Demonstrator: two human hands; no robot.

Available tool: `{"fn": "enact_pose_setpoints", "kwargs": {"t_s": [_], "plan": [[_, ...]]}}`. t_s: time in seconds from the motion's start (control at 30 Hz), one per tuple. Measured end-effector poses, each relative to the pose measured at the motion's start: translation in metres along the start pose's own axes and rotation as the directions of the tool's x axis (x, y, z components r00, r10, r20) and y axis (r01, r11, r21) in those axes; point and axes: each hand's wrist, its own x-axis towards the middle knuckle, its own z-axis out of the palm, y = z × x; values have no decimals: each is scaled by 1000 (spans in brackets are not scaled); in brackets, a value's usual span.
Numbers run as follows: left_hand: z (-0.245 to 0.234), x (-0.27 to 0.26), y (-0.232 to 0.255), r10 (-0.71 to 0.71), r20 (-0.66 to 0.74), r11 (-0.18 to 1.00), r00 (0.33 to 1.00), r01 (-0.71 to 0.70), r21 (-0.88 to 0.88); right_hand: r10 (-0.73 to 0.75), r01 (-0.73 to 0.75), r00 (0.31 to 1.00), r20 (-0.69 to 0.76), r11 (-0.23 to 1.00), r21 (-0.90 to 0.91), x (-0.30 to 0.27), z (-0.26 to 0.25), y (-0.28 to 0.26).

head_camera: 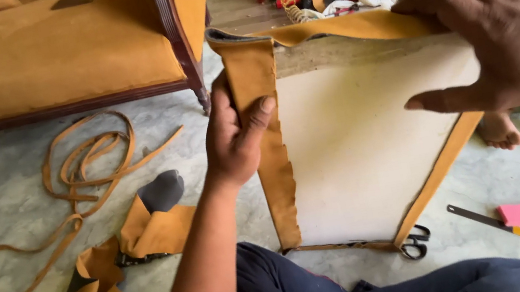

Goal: The recorder is cutting and attaching fabric to a furniture panel using scissors and glue, as part of a reupholstery task.

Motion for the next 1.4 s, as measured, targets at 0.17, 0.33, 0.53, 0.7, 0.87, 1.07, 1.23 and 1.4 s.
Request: {"fn": "enact_pose_setpoints", "kwargs": {"t_s": [0.17,0.33,0.53,0.7,0.87,1.07,1.23,1.4], "plan": [[33,-6,18,-61,-147,988,987,38,-152,-78,63,932,-353,997,-55,2,-5,-36],[35,-16,27,-17,-165,998,986,7,-60,109,-75,903,-415,993,97,33,-14,-90],[19,-23,42,18,-167,999,986,-11,40,232,-83,900,-369,922,378,69,-22,-109],[13,-22,50,21,-195,987,981,10,157,317,-102,887,-335,843,529,81,-25,-132],[14,-20,52,-52,-228,987,972,85,138,345,-92,849,-401,843,531,86,-21,-153],[13,-23,47,21,-276,974,961,43,224,423,-67,839,-342,706,705,81,-15,-162],[13,-25,42,28,-282,941,959,70,332,412,-82,826,-386,764,640,79,-17,-176],[14,-32,37,124,-276,898,953,11,441,476,-87,781,-404,724,685,67,-9,-196]]}}
